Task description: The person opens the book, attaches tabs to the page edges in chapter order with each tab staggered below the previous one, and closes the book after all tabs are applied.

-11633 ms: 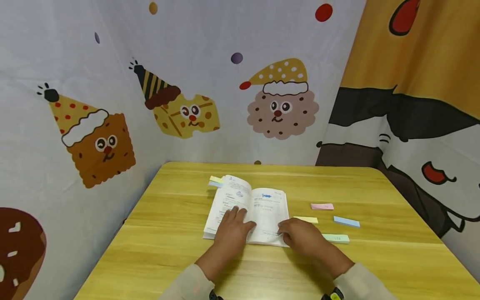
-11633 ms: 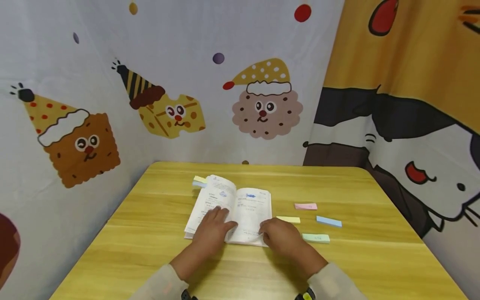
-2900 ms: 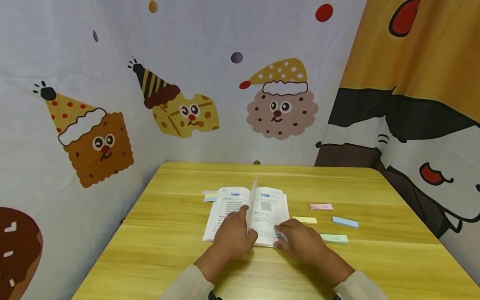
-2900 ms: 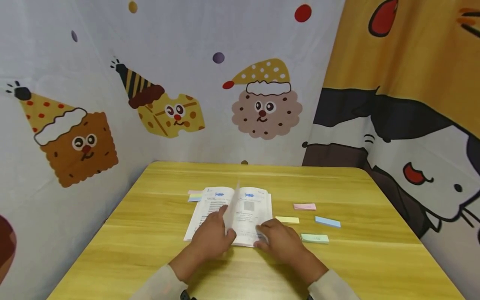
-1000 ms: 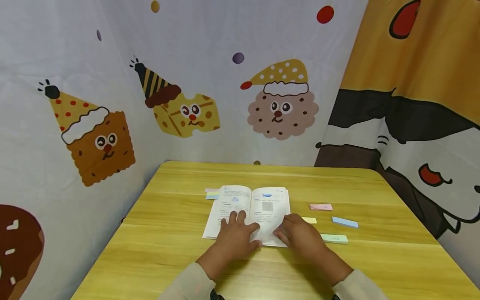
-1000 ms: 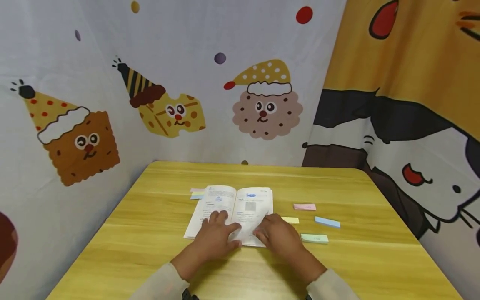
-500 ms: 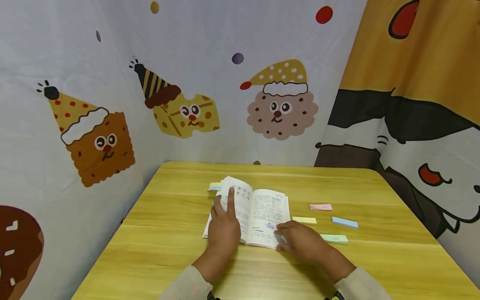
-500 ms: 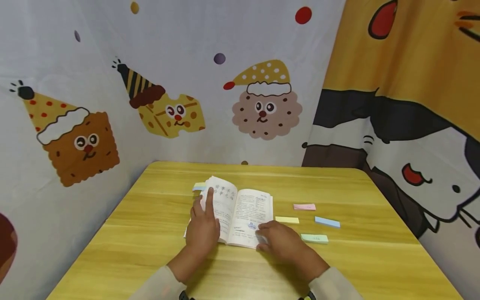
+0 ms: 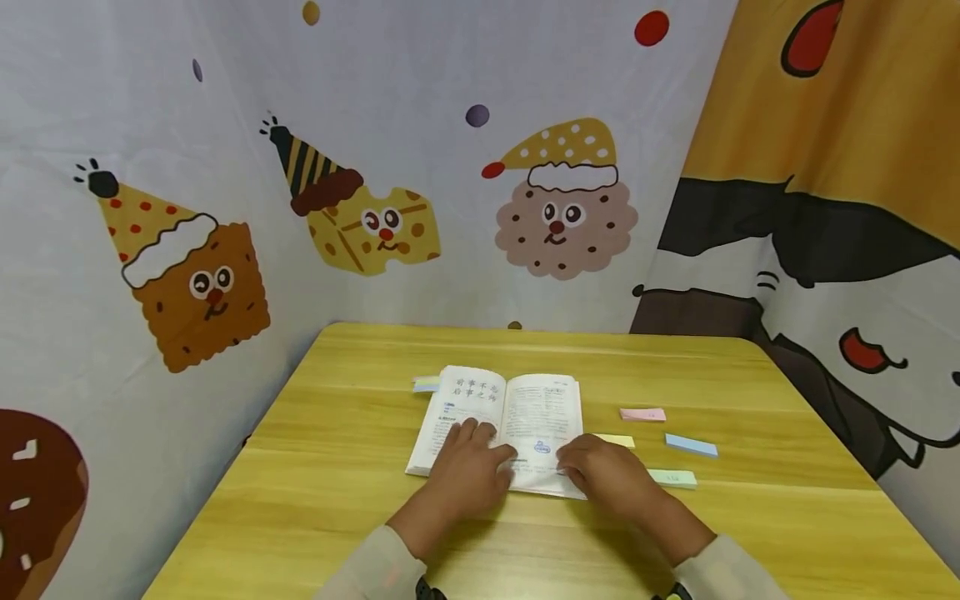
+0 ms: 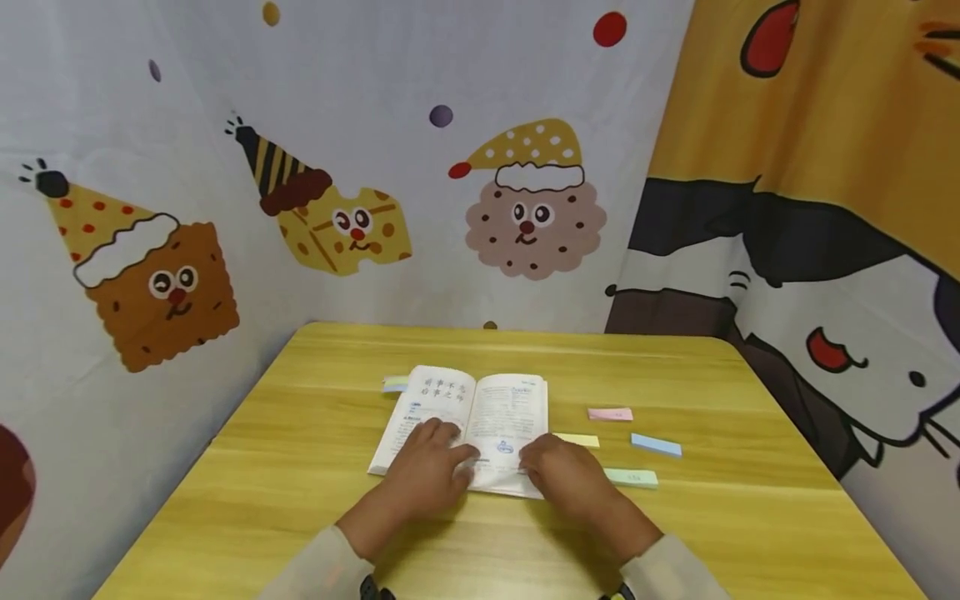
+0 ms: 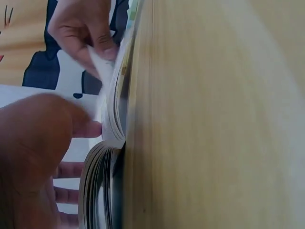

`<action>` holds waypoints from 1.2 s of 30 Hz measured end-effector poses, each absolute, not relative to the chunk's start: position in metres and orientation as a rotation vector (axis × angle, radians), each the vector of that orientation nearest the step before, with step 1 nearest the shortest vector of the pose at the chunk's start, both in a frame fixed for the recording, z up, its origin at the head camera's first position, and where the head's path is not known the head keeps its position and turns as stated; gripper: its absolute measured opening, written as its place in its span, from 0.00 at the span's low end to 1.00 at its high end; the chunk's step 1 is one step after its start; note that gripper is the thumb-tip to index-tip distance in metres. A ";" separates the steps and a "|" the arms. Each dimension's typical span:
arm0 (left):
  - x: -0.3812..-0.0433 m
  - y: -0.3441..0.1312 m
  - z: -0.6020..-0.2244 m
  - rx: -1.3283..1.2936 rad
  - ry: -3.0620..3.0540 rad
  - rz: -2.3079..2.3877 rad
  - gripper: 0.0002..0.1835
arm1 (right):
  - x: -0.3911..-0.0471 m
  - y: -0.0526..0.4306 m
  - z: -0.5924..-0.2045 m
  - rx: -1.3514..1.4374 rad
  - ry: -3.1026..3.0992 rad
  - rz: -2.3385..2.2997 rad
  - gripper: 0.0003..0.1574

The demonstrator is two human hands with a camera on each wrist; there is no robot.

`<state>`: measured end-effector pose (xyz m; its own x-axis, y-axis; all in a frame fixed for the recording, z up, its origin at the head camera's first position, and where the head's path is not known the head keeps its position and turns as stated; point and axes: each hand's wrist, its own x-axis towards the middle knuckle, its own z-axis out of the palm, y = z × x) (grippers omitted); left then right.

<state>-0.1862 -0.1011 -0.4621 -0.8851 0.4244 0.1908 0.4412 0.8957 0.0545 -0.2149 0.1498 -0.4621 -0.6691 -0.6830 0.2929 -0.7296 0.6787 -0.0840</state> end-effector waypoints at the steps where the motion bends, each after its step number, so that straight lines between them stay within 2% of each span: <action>1: -0.186 -0.100 -0.462 -0.655 -2.904 -0.170 0.19 | -0.215 0.149 -0.462 1.108 -2.622 0.288 0.07; 5: -0.186 -0.097 -0.463 -0.656 -2.916 -0.173 0.29 | -0.214 0.145 -0.461 0.958 -2.499 0.341 0.13; 9: -0.187 -0.094 -0.466 -0.655 -2.885 -0.126 0.25 | -0.211 0.140 -0.460 0.767 -2.455 0.440 0.23; 12: -0.187 -0.092 -0.467 -0.608 -2.864 -0.151 0.19 | -0.210 0.138 -0.463 0.779 -2.544 0.478 0.18; 14: -0.187 -0.093 -0.466 -0.562 -2.849 -0.201 0.19 | -0.210 0.138 -0.468 0.847 -2.650 0.461 0.18; 16: -0.187 -0.093 -0.465 -0.494 -2.813 -0.290 0.23 | -0.210 0.141 -0.474 0.932 -2.748 0.426 0.23; 19: -0.189 -0.094 -0.464 -0.341 -2.703 -0.433 0.35 | -0.212 0.146 -0.479 1.025 -2.805 0.360 0.28; 25: -0.193 -0.100 -0.461 -0.092 -2.570 -0.359 0.52 | -0.218 0.153 -0.476 1.162 -2.764 0.352 0.22; 28: -0.194 -0.103 -0.461 -0.175 -2.651 -0.171 0.48 | -0.219 0.155 -0.473 1.183 -2.786 0.372 0.20; 32: -0.192 -0.103 -0.464 -0.501 -2.741 -0.048 0.30 | -0.219 0.154 -0.471 1.214 -2.773 0.332 0.15; 36: -0.190 -0.100 -0.467 -0.668 -2.827 -0.109 0.23 | -0.219 0.152 -0.469 1.208 -2.706 0.251 0.10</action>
